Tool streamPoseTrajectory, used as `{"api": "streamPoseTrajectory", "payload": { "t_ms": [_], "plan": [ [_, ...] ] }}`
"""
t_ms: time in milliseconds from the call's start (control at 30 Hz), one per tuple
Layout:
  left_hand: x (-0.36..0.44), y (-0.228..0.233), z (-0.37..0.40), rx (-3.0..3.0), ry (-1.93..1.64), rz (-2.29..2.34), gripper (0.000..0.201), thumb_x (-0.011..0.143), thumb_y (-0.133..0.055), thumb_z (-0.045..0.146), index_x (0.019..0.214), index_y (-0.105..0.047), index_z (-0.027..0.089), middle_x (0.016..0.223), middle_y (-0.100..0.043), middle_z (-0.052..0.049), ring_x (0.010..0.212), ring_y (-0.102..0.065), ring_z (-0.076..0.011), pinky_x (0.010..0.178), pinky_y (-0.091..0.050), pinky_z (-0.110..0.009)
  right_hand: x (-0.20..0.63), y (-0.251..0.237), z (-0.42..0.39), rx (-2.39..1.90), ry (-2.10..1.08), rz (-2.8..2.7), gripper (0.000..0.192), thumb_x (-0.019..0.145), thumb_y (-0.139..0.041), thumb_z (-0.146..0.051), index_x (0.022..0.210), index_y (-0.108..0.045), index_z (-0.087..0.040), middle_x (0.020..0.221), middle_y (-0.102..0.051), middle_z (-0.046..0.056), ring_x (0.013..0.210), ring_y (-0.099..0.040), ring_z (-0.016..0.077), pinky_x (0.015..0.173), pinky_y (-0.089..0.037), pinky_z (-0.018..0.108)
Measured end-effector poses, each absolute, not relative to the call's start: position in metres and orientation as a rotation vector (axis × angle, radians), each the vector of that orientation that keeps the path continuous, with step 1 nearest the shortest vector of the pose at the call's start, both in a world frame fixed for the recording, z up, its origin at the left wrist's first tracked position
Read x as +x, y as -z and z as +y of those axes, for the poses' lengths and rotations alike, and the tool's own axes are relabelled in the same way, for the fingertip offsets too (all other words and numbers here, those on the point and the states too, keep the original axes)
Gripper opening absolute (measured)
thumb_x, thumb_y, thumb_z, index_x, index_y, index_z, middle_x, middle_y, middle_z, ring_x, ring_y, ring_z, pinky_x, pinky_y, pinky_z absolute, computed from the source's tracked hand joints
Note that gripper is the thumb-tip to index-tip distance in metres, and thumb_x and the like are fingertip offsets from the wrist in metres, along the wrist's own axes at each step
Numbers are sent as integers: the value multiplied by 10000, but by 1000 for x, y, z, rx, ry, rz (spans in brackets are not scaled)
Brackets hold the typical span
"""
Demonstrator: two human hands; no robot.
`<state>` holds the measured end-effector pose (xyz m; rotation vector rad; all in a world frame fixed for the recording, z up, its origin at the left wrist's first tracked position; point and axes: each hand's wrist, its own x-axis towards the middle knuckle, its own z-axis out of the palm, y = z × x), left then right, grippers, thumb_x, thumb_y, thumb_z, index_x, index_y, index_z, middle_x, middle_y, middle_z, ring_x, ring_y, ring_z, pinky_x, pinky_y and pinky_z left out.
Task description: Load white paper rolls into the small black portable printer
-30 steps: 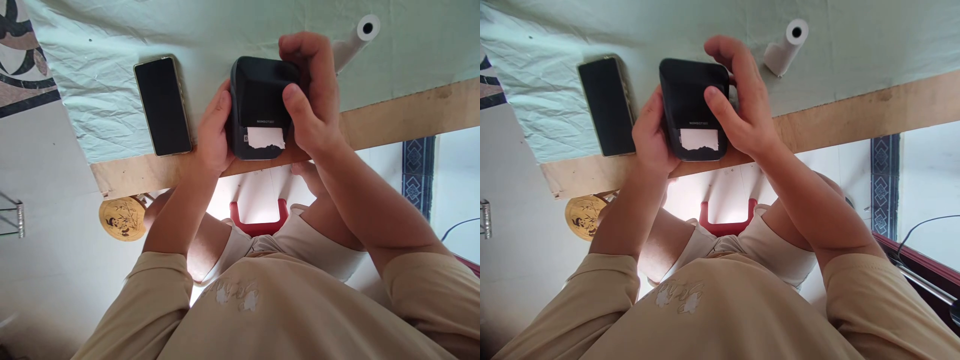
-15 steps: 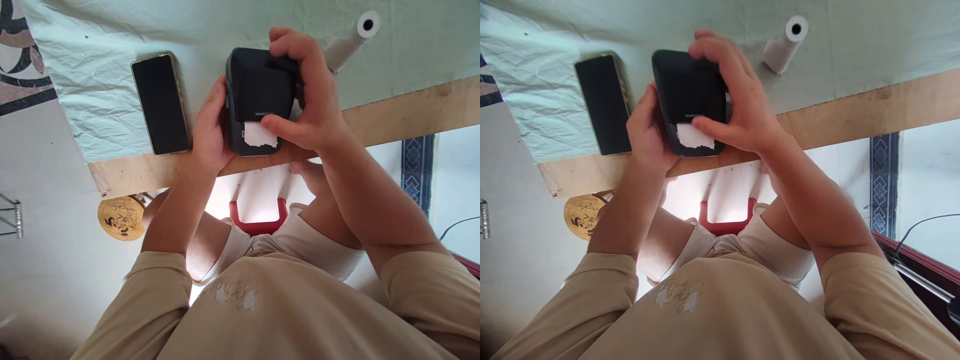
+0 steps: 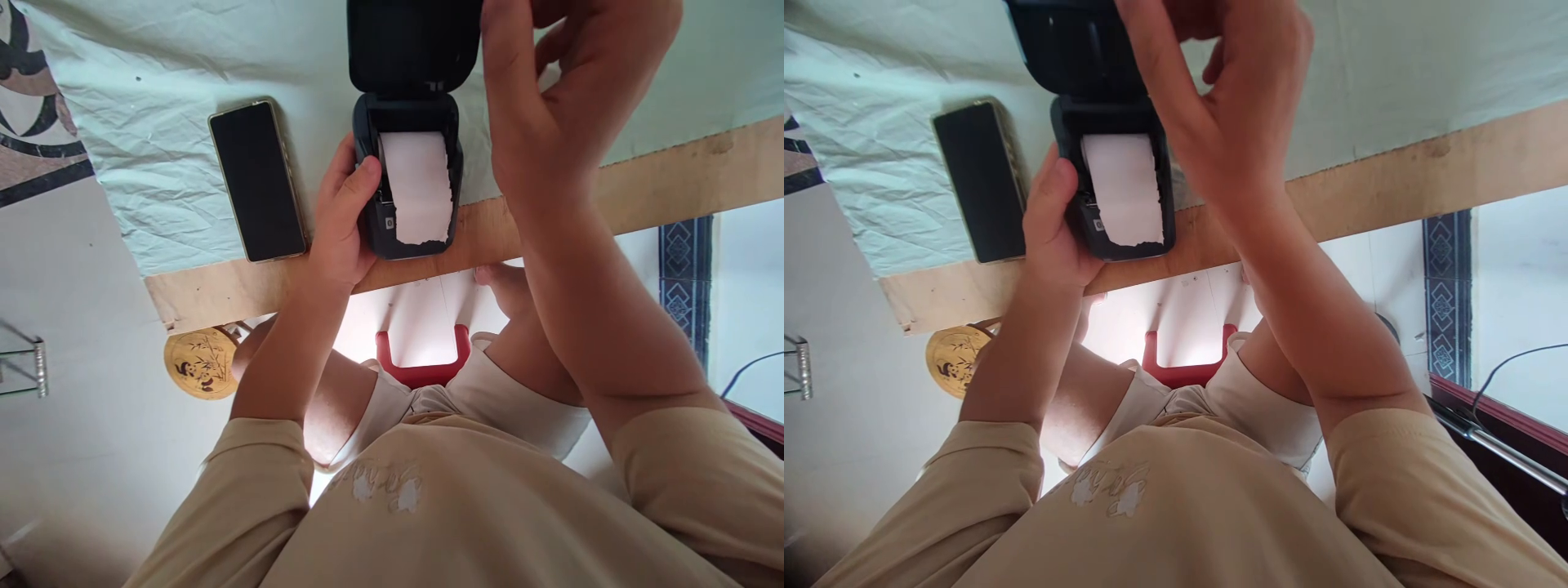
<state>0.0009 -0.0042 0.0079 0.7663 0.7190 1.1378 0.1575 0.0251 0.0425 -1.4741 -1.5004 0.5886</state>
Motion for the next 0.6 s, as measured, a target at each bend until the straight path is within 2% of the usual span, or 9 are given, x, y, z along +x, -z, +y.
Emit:
{"api": "streamPoseTrajectory", "payload": {
  "t_ms": [67,133,200,300,433,600],
  "plan": [
    [1,-8,-4,745,-1132,715,152,873,-537,286,996,-601,223,944,-651,-26,869,-622,-165,807,-485,-291,159,-43,20,-1421,-155,-1621,261,895,-446,-356,829,-579,-140,766,-584,10,766,-595,76,728,-447,221],
    [1,-8,-4,734,-1117,691,145,872,-539,271,991,-612,232,930,-643,-24,837,-613,-158,763,-480,-272,160,-46,13,-1414,-6,-1878,252,889,-454,-329,806,-610,-150,773,-620,0,728,-595,82,696,-427,238],
    [1,-8,-4,726,-1137,660,136,878,-533,251,979,-621,230,902,-626,-19,824,-601,-145,749,-474,-255,159,-52,8,-1479,-29,-2183,222,876,-445,-323,898,-629,-202,887,-652,-20,783,-616,116,664,-380,269],
    [2,-7,-4,726,-1184,647,128,894,-508,230,936,-628,215,848,-587,-4,792,-585,-116,726,-461,-226,156,-63,6,-1618,-127,-2489,229,837,-446,-301,1006,-600,-303,1078,-643,-59,892,-627,193,597,-243,286],
    [3,-7,-5,743,-1144,665,125,889,-505,240,920,-625,227,809,-556,2,704,-542,-100,631,-429,-215,155,-71,6,-1739,-248,-2546,265,792,-482,-286,1047,-545,-319,947,-655,-17,859,-606,225,588,-161,284],
    [1,-8,-5,756,-1128,710,132,844,-567,298,947,-639,256,850,-606,-17,759,-579,-147,710,-485,-268,159,-76,4,-1668,-305,-2471,319,722,-523,-235,1041,-534,-260,862,-627,-13,745,-550,145,598,-187,247]
  ]
}}
